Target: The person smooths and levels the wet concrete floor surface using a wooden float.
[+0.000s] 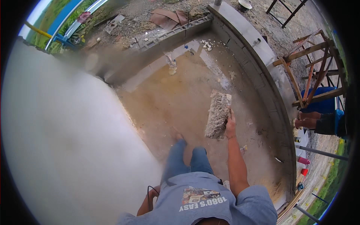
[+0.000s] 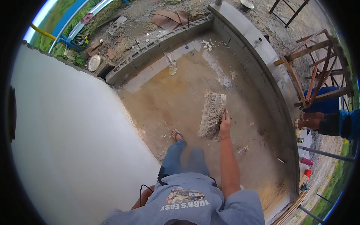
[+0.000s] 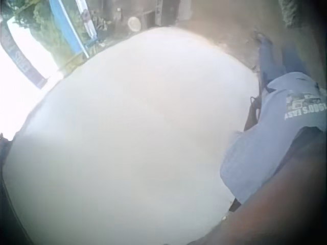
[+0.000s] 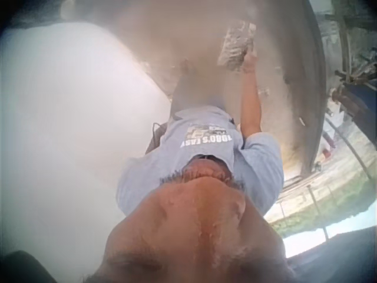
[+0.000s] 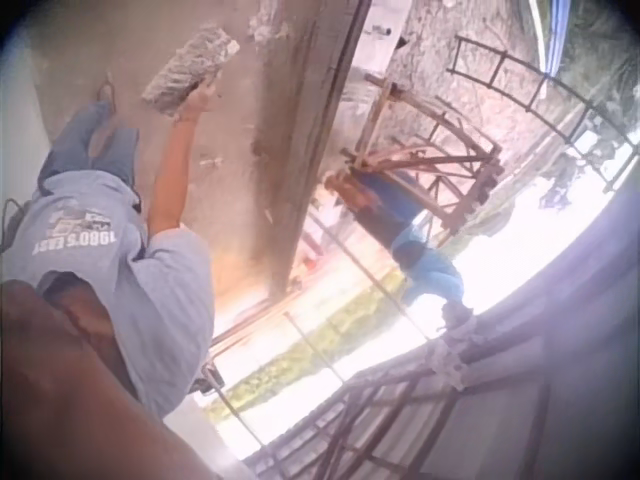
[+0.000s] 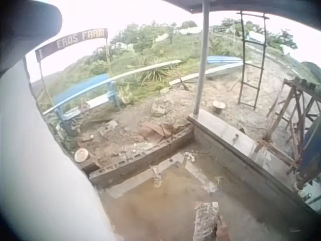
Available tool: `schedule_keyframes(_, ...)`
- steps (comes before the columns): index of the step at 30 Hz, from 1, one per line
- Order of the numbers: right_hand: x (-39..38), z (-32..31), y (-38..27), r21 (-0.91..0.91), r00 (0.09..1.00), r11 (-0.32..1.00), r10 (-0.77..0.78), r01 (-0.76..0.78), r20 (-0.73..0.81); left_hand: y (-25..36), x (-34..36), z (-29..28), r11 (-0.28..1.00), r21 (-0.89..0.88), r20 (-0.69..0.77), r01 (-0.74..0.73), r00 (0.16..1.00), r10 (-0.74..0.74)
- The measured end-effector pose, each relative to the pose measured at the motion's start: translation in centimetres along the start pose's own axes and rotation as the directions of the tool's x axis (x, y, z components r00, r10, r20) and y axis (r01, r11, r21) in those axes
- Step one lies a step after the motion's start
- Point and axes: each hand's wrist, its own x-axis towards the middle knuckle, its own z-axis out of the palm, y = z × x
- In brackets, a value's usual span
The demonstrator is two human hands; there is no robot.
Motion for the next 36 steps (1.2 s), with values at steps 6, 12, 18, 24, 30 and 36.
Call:
schedule_keyframes(6,5.4,14.1,3.9,0.076,1.0,0.997,-0.024,0.025,-0.004,-3.1,0.3,-13.3,0.891,-0.415,-0.165,0.182,0.949,-0.27)
schedule_keyframes(12,15.2,28.2,6.9,0.156,0.998,0.988,-0.027,0.018,0.053,-2.1,-0.9,-17.5,0.608,-0.756,-0.155,0.243,0.836,-0.527)
schedule_keyframes(18,30.4,42.3,3.5,0.232,0.996,0.972,0.006,-0.026,0.087,8.8,3.5,-17.3,0.489,-0.854,-0.155,0.179,0.81,-0.566)
schedule_keyframes(24,46.9,59.9,-0.4,0.107,0.997,0.991,0.081,-0.08,0.003,19.4,6.2,-21.9,0.391,-0.919,-0.208,0.054,0.775,-0.597)
schedule_keyframes(30,62.6,73.8,1.1,-0.323,0.842,0.862,0.195,-0.392,-0.503,25.3,6.9,-20.0,0.266,-0.963,-0.205,-0.037,0.739,-0.642)
schedule_keyframes(36,62.0,69.3,1.3,-0.325,0.957,0.937,0.029,-0.127,-0.288,28.0,4.9,-10.8,0.043,-0.997,-0.073,-0.059,0.715,-0.695)
